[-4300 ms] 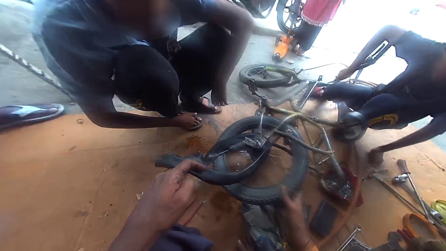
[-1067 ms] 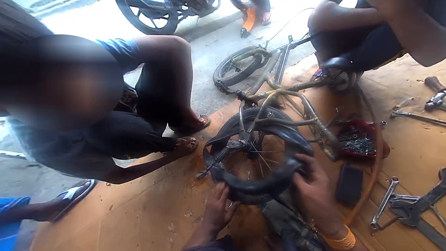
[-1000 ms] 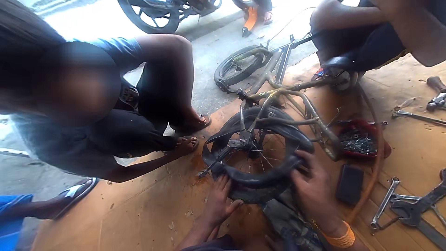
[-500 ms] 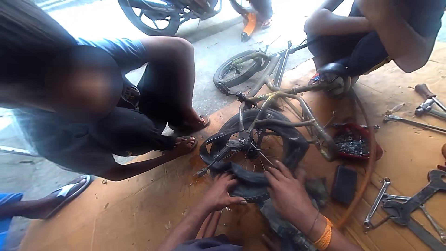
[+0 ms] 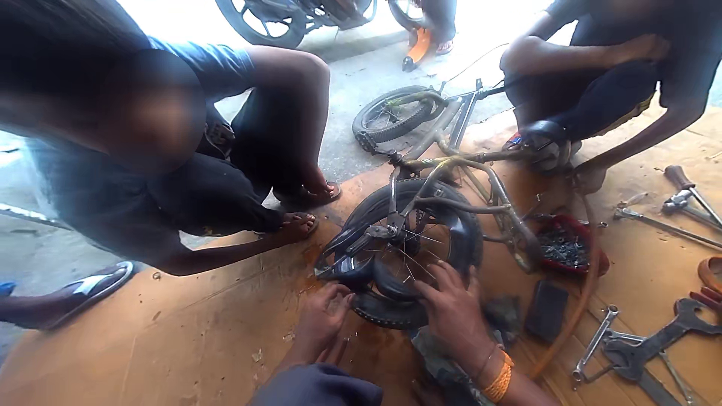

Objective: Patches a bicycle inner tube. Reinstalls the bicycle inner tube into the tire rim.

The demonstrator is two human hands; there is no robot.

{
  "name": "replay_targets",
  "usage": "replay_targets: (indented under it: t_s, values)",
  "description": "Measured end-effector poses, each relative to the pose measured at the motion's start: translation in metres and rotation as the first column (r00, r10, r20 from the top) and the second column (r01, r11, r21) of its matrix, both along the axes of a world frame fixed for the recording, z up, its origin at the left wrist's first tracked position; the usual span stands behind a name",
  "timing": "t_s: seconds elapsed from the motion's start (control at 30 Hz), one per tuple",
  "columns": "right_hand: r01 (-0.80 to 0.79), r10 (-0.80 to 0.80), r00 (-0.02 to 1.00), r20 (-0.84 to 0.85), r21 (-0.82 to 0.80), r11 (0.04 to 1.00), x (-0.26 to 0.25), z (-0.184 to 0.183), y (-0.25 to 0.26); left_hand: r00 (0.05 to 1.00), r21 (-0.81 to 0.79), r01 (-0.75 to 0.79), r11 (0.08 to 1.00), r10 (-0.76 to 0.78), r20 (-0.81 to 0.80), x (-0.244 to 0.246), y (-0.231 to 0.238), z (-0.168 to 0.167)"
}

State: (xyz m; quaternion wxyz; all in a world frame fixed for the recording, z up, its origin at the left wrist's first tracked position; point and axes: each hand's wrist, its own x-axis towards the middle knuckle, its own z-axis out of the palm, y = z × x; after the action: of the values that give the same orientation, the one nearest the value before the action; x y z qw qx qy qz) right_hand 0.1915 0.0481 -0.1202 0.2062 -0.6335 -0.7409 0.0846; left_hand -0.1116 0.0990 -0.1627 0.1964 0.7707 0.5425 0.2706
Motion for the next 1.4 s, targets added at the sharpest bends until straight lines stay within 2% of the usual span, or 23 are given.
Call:
replay_targets:
  t_s: [0.07,0.13,0.27,0.43,0.5,0.57,0.63,0.7,0.77,0.83,0.97,1.07,1.27,1.4]
  values:
    - [0.030,-0.032,0.999,0.037,0.056,0.998,0.001,0.012,0.001,1.000,0.043,-0.011,0.999,0.012,-0.009,0.010,-0.007,-0.004]
    - [0.042,-0.053,0.994,0.095,0.115,0.993,0.001,0.017,0.000,0.994,0.079,-0.113,0.990,0.113,0.005,0.025,-0.012,-0.005]
    - [0.020,-0.064,0.983,0.172,0.249,0.968,-0.007,0.012,-0.016,0.942,-0.073,-0.331,0.941,0.334,0.040,0.034,-0.004,-0.008]
    - [-0.062,0.028,0.983,0.183,0.187,0.980,-0.019,-0.002,-0.019,0.923,-0.160,-0.381,0.911,0.383,-0.020,0.028,0.015,-0.010]
    - [-0.075,0.041,0.976,0.213,0.154,0.985,-0.021,-0.003,-0.017,0.944,-0.062,-0.331,0.942,0.330,-0.029,0.027,0.009,-0.013]
    - [-0.074,0.069,0.966,0.248,0.010,0.997,-0.023,0.007,-0.018,0.988,0.114,-0.128,0.985,0.136,-0.072,0.024,-0.005,-0.018]
    - [-0.065,0.119,0.962,0.245,-0.218,0.974,-0.025,0.024,-0.016,0.990,0.207,0.107,0.972,-0.086,-0.109,0.023,-0.014,-0.019]
    - [-0.062,0.127,0.965,0.231,-0.267,0.962,-0.027,0.033,-0.010,0.975,0.241,0.210,0.947,-0.184,-0.129,0.025,-0.014,-0.014]
    - [-0.089,0.116,0.972,0.206,-0.136,0.987,-0.028,0.031,-0.001,0.970,0.191,0.240,0.952,-0.225,-0.096,0.025,-0.007,-0.004]
    - [-0.120,0.140,0.970,0.200,-0.107,0.987,-0.027,0.026,0.012,0.961,0.130,0.273,0.953,-0.264,-0.082,0.025,0.002,0.000]
    - [-0.142,0.242,0.932,0.269,-0.343,0.929,-0.019,0.021,0.031,0.903,-0.134,0.342,0.930,-0.365,-0.228,0.030,0.007,0.009]
    - [-0.169,0.297,0.917,0.266,-0.416,0.894,-0.009,0.013,0.032,0.853,-0.277,0.333,0.901,-0.413,-0.318,0.041,0.004,0.015]
    - [-0.212,0.343,0.904,0.256,-0.429,0.878,0.014,0.018,0.055,0.849,-0.177,0.356,0.918,-0.396,-0.349,0.053,0.009,0.020]
    - [-0.344,0.493,0.847,0.200,-0.502,0.793,0.030,0.025,0.058,0.806,-0.274,0.346,0.897,-0.434,-0.403,0.052,0.016,0.036]
